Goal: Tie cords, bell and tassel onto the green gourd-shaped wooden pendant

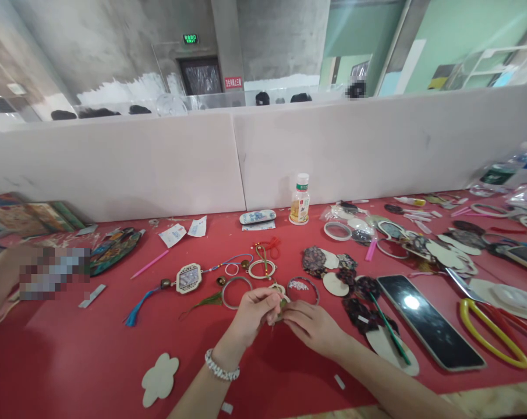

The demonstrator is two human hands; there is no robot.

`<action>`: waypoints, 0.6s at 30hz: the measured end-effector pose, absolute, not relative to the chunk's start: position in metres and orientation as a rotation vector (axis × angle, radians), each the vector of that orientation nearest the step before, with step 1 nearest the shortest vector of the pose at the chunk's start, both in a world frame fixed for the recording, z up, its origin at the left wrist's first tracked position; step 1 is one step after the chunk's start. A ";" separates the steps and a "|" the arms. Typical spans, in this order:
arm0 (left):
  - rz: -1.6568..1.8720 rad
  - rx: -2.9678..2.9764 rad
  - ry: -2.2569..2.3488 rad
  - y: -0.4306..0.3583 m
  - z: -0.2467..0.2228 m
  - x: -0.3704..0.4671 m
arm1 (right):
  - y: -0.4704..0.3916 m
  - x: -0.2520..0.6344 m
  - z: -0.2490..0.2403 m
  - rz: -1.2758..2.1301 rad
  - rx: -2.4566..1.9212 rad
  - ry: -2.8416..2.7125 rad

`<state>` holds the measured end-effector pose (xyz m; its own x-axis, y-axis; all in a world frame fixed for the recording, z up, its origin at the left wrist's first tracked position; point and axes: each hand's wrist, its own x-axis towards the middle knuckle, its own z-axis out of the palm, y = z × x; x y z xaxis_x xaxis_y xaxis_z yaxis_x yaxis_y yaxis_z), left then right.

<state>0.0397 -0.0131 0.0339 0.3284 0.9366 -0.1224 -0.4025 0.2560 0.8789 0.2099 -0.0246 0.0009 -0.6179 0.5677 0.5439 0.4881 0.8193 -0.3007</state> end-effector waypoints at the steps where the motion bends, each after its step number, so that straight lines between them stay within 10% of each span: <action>1: 1.039 0.880 0.782 -0.013 0.034 0.039 | -0.025 0.210 0.002 0.160 -0.775 -2.346; 18: 1.053 0.914 0.830 -0.011 0.025 0.040 | -0.026 0.210 -0.001 0.244 -0.811 -2.395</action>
